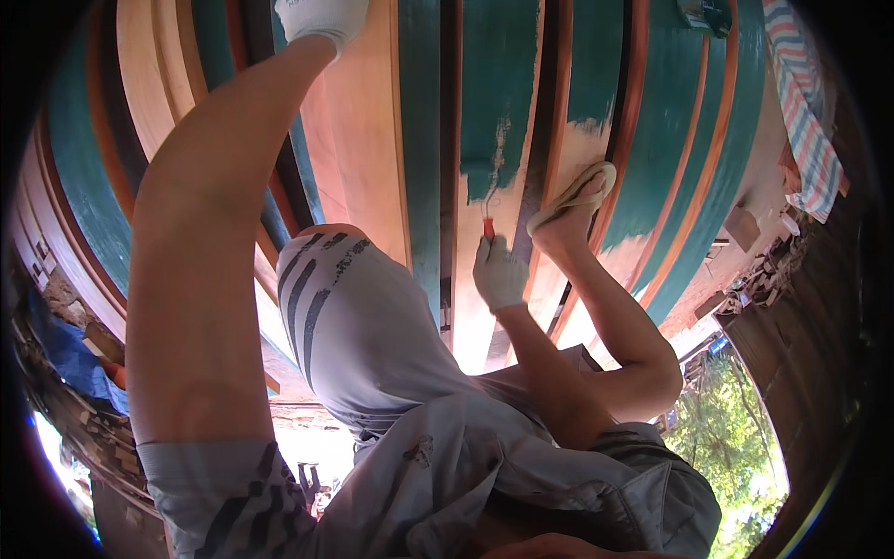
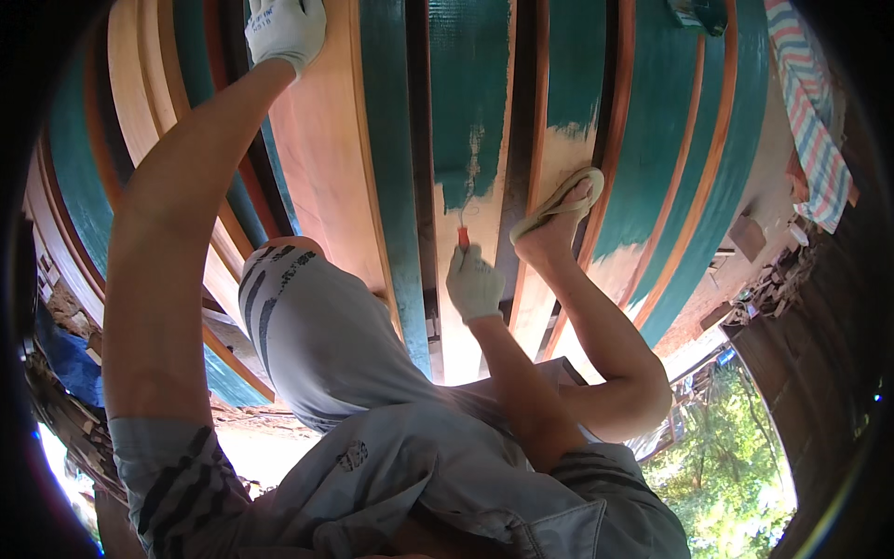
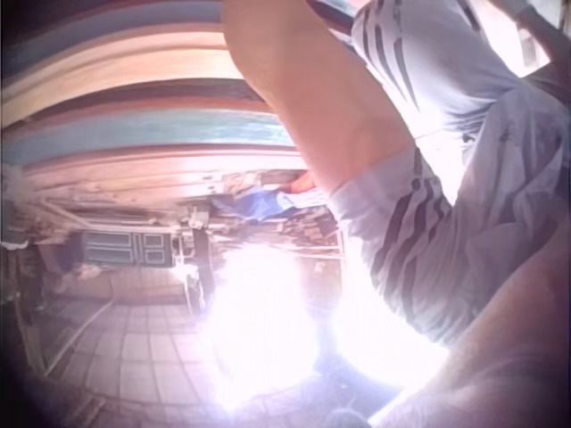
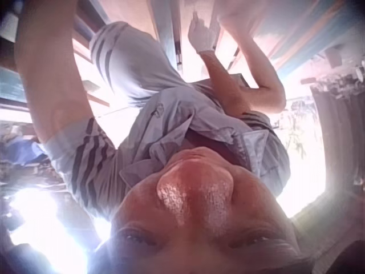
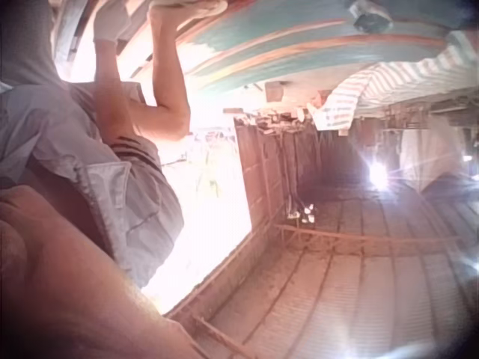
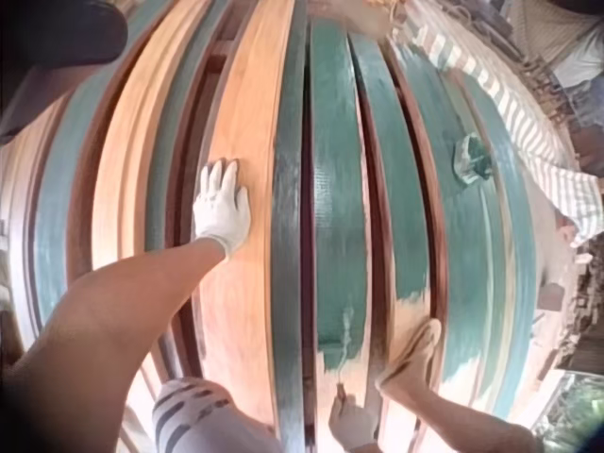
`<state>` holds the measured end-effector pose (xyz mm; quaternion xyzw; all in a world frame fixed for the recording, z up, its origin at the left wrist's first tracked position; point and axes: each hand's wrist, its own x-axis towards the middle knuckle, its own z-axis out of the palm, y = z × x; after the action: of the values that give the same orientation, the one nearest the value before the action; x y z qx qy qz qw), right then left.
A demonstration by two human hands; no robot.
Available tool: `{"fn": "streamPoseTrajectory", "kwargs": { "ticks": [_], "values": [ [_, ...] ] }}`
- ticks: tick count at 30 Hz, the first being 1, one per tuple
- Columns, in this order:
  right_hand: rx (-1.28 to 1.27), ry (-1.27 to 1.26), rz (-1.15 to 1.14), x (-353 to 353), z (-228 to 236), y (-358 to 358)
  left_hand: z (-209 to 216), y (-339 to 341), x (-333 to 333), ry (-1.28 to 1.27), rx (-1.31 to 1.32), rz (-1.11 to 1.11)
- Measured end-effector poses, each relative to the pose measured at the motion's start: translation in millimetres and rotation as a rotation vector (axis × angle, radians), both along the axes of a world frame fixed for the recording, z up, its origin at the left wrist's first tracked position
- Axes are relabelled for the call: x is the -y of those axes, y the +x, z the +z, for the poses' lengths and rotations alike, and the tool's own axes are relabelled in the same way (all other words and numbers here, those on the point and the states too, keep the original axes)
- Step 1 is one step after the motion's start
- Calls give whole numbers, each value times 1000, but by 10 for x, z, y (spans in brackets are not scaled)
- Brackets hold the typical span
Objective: The person paints wooden planks with green paint using a small roller. They dip the roller into a paint container and apply paint along the length of each plank, moving from one plank to the next.
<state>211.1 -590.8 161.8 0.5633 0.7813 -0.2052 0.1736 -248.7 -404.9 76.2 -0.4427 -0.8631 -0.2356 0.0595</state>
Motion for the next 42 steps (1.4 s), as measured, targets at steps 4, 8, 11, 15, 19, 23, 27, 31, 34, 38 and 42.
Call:
{"fn": "streamPoseTrajectory", "kwargs": {
  "ticks": [4,8,11,15,19,23,27,31,34,38,42],
  "values": [
    [35,-40,54,433,231,401,-60,17,16,18,-15,15],
    [-46,63,63,218,54,262,5,4,58,-4,-6,13],
    [-132,137,46,-99,-83,-88,-39,-1,12,-4,-18,31],
    [-25,36,13,116,-75,11,-94,-20,-4,0,-19,37],
    [48,38,177,835,277,594,-160,42,34,-113,77,-11],
    [173,-162,-123,1062,474,957,-62,108,-29,-83,98,44],
    [-78,-35,-143,543,295,727,124,124,72,-173,166,58],
    [-478,-198,-718,4,209,245,164,112,127,-147,208,30],
    [-746,-307,-1105,-469,334,-302,212,94,103,-163,240,13],
    [-827,-289,-1182,-1031,415,-789,176,70,137,-174,276,3],
    [-869,-261,-1167,-1592,396,-1257,198,98,118,-161,275,-28]
  ]
}}
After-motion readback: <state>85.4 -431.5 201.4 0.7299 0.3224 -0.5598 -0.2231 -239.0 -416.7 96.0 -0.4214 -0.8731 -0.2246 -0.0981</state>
